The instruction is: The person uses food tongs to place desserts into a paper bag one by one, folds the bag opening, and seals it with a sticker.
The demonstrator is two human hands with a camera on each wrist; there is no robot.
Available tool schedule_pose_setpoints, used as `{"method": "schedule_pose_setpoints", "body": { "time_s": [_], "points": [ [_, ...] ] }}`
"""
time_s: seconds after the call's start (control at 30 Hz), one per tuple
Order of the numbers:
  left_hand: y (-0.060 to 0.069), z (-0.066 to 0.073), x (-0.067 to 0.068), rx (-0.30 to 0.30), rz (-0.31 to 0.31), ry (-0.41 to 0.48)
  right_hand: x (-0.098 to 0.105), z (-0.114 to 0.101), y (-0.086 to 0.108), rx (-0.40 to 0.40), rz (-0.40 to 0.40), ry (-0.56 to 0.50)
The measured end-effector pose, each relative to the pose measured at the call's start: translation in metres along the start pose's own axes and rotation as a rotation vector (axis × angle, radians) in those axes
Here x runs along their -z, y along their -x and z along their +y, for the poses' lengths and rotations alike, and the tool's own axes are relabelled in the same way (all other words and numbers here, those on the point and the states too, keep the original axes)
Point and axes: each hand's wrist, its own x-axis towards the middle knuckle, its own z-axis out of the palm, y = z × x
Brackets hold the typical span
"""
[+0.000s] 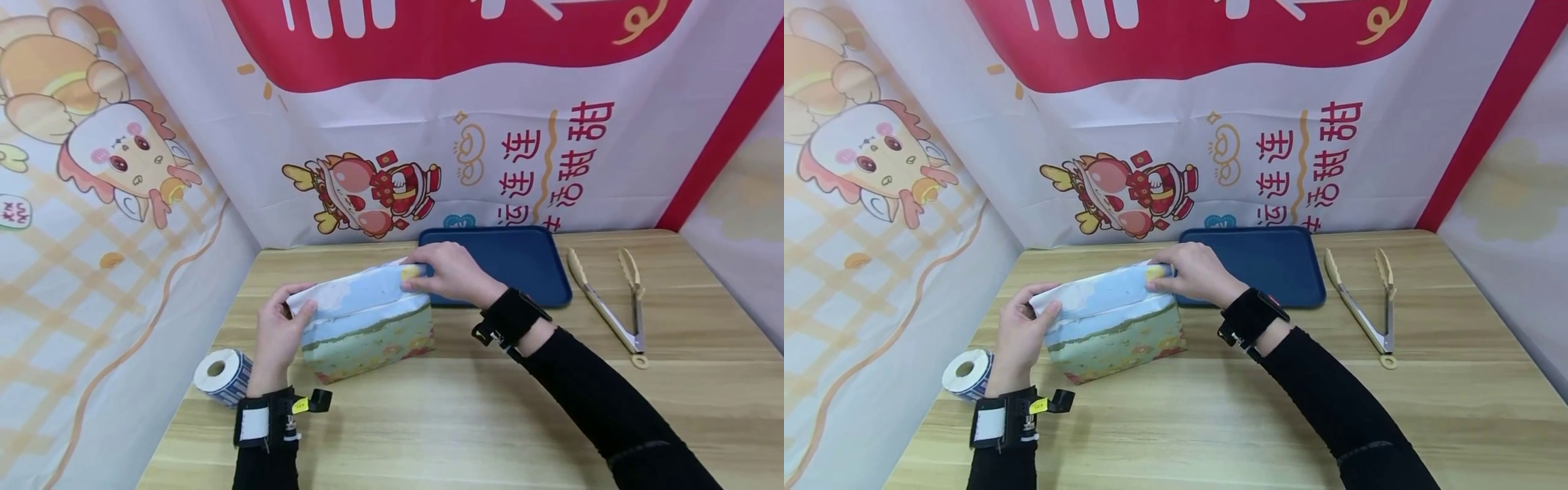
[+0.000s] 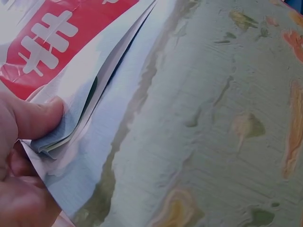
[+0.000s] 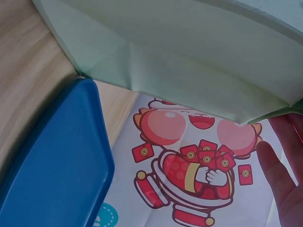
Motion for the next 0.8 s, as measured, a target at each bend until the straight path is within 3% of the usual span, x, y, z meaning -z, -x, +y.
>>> {"method": "schedule_pose_setpoints", "body": {
  "time_s": [0.2,0.4,0.5,0.67,0.8],
  "points": [
    [0.000,-0.001,0.000,-0.003,0.010,0.039,0.000,-0.003,0.002,-0.017,0.012,0.040],
    [-0.001,-0.010,0.007,-0.086,-0.039,0.032,0.002,-0.009,0.005,-0.052,-0.033,0.033],
    [-0.001,-0.014,0.010,-0.135,-0.078,0.043,0.001,-0.012,0.006,0.019,-0.034,0.039],
    [0.004,-0.016,0.015,-0.201,-0.094,0.028,-0.007,-0.015,0.009,0.241,0.048,0.111],
    [0.013,-0.013,0.024,-0.190,-0.100,-0.038,-0.016,-0.016,0.012,0.273,0.098,0.134]
  ]
}}
